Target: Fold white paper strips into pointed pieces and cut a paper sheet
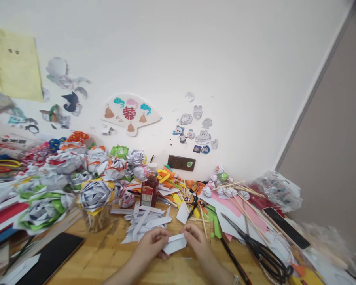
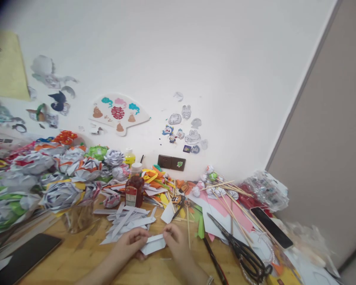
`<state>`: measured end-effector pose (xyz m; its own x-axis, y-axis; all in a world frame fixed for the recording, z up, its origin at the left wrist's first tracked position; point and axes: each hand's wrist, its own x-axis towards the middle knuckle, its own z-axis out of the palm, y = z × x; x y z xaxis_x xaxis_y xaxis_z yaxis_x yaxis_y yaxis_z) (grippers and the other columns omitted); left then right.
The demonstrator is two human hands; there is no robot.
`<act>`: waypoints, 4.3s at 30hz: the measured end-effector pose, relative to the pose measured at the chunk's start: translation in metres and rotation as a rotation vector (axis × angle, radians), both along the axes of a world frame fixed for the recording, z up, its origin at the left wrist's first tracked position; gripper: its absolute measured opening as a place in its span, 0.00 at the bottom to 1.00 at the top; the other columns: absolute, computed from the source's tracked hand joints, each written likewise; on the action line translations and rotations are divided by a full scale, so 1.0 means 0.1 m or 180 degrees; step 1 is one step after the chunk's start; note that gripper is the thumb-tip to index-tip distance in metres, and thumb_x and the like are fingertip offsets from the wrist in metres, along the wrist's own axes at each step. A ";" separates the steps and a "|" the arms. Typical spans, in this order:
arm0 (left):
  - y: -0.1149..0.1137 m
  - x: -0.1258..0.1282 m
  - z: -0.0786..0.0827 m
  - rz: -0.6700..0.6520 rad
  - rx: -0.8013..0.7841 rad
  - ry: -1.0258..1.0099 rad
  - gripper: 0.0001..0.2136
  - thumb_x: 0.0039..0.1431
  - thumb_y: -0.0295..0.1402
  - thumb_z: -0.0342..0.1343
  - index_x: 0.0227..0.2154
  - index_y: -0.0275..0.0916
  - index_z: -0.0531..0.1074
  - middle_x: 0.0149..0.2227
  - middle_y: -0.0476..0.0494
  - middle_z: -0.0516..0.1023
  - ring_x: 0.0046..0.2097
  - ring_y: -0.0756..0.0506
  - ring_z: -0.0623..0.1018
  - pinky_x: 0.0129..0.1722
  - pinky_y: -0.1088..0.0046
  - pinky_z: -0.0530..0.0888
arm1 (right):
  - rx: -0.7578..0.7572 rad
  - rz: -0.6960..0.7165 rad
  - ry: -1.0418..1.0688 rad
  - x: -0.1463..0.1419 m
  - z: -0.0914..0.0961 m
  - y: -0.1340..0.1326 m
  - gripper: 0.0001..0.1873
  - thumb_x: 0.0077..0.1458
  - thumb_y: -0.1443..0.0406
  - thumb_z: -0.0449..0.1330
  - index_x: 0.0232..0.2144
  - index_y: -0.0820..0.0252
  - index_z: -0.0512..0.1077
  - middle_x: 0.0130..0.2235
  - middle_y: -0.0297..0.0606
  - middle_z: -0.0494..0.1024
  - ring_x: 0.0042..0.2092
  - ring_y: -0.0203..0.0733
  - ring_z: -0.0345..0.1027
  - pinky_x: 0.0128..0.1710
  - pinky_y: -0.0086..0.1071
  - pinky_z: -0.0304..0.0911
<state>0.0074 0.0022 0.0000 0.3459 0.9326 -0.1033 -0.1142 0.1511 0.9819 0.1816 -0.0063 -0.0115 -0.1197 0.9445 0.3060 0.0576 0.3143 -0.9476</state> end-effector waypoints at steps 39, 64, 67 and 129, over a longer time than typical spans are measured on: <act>-0.07 0.07 -0.04 0.0009 0.0475 0.0630 0.19 0.35 0.50 0.57 0.18 0.36 0.66 0.15 0.53 0.65 0.17 0.51 0.65 0.17 0.74 0.65 | -0.0018 -0.0073 -0.0262 -0.03 -0.08 0.00 0.02 0.44 0.67 0.58 0.25 0.59 0.68 0.26 0.32 0.68 0.29 0.38 0.61 0.29 0.29 0.56; -0.12 0.06 -0.11 -0.0038 0.0626 0.0961 0.11 0.46 0.41 0.52 0.21 0.37 0.66 0.17 0.53 0.66 0.16 0.50 0.68 0.15 0.76 0.65 | -0.0393 -0.0016 0.0004 -0.06 0.02 -0.03 0.15 0.39 0.57 0.63 0.26 0.61 0.68 0.19 0.29 0.67 0.22 0.34 0.61 0.20 0.26 0.54; -0.11 0.07 -0.12 -0.0028 0.0557 0.0895 0.12 0.45 0.43 0.52 0.21 0.37 0.66 0.17 0.53 0.67 0.15 0.51 0.68 0.14 0.76 0.64 | -0.0409 -0.0067 0.0138 -0.06 0.01 -0.01 0.17 0.38 0.55 0.63 0.26 0.61 0.66 0.18 0.26 0.64 0.20 0.32 0.58 0.19 0.25 0.52; -0.05 0.06 -0.08 0.0461 0.0359 0.0496 0.23 0.38 0.58 0.48 0.18 0.40 0.58 0.09 0.58 0.64 0.08 0.57 0.57 0.07 0.83 0.48 | -0.0078 0.0195 0.0571 -0.05 -0.05 0.03 0.18 0.46 0.55 0.58 0.38 0.56 0.58 0.20 0.25 0.64 0.22 0.32 0.56 0.21 0.26 0.49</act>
<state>0.0139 -0.0029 -0.0078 0.1957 0.9800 -0.0374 0.0275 0.0327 0.9991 0.1770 -0.0030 -0.0169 -0.1229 0.9445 0.3047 -0.1315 0.2889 -0.9483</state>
